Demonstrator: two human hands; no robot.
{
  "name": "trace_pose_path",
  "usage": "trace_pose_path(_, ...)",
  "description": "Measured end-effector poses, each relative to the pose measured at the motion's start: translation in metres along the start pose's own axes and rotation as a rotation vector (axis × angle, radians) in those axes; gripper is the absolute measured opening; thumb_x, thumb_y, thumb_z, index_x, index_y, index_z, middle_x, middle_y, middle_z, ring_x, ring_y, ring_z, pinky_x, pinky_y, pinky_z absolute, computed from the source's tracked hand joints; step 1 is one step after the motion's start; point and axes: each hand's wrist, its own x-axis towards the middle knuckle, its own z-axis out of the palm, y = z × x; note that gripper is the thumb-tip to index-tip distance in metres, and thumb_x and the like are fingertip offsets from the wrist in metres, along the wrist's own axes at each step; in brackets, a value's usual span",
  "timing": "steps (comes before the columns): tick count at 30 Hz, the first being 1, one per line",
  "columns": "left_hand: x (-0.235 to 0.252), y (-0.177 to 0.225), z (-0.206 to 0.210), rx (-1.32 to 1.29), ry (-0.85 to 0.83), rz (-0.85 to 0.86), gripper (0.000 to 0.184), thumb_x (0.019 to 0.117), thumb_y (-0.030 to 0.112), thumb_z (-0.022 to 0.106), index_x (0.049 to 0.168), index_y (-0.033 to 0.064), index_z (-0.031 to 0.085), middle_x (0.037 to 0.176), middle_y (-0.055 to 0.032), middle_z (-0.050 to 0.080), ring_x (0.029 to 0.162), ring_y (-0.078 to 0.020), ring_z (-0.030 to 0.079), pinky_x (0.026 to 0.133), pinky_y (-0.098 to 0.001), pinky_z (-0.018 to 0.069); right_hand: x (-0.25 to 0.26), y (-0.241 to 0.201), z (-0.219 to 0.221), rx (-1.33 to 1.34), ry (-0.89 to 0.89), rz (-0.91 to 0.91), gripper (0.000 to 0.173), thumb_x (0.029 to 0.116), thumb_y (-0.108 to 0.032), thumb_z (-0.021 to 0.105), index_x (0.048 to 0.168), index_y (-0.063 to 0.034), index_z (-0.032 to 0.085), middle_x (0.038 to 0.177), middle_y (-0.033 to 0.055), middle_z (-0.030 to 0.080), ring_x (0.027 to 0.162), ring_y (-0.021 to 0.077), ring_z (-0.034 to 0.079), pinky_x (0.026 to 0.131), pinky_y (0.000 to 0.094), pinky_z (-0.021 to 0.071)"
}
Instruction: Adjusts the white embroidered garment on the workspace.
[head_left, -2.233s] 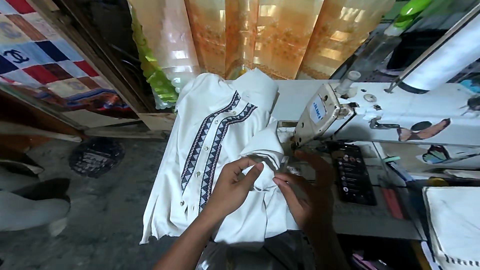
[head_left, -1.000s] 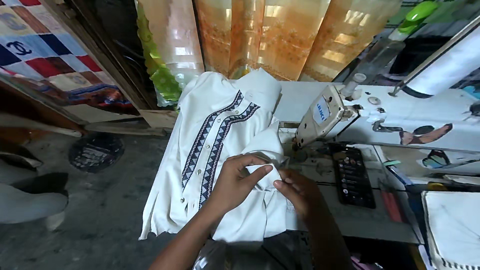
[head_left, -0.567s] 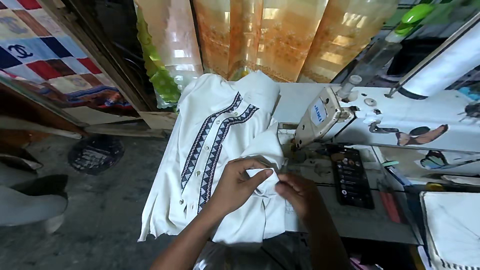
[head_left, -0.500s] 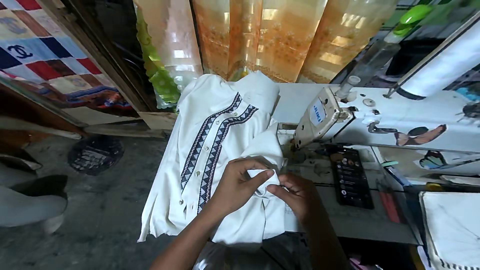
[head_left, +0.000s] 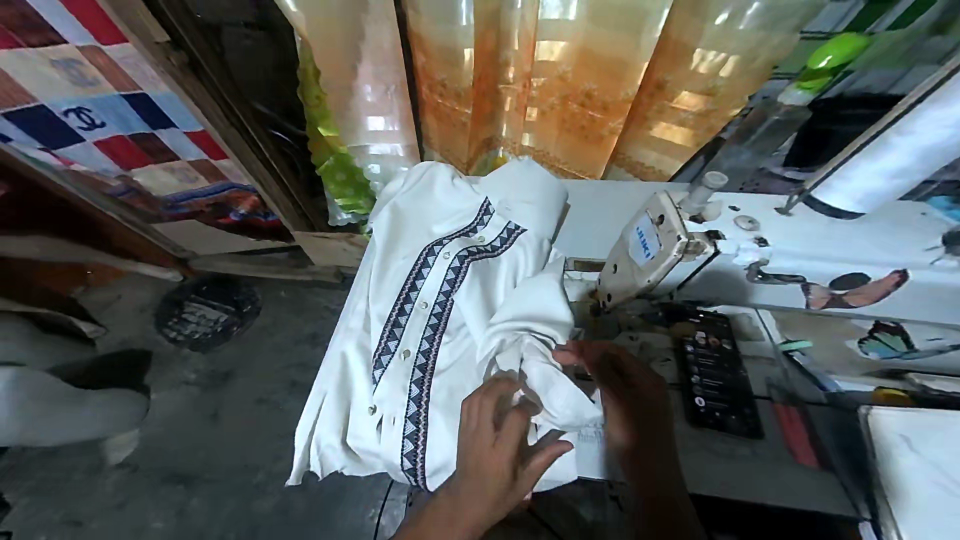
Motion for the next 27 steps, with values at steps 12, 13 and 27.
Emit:
trace_pose_path(12,0.024,-0.019,-0.028,-0.146,-0.367,-0.044,0.062,0.0922,0.06,0.066,0.129,0.0105,0.07,0.144,-0.0151,0.059,0.142,-0.0347,0.047,0.117,-0.0558,0.0369,-0.019,0.013,-0.026,-0.384,-0.017,-0.021,0.024,0.1004,-0.016,0.059,0.11,0.0026,0.071,0.096,0.0085,0.074,0.08,0.005,0.07,0.073,0.02,0.0582)
trace_pose_path(13,0.02,-0.018,-0.032,-0.195,-0.27,-0.092,0.051,0.0961,0.052,0.065,0.122,0.0092,0.072,0.141,-0.0156,0.061,0.135,-0.0283,0.053,0.111,-0.0478,0.0436,-0.018,0.012,-0.025,-0.417,-0.026,-0.055,0.023,0.0994,-0.017,0.06,0.107,0.0011,0.073,0.094,0.008,0.074,0.078,0.0048,0.069,0.072,0.0199,0.0574)
trace_pose_path(27,0.069,-0.032,-0.056,-0.126,0.014,-0.543,0.06,0.0904,0.007,0.069,0.144,-0.0083,0.045,0.096,-0.0169,0.067,0.076,-0.0187,0.065,0.068,-0.0356,0.0559,0.027,-0.031,0.018,-0.452,-0.115,0.139,0.026,0.0956,-0.021,0.073,0.107,0.0011,0.063,0.079,0.012,0.06,0.07,0.0228,0.057,0.066,0.0446,0.0497)
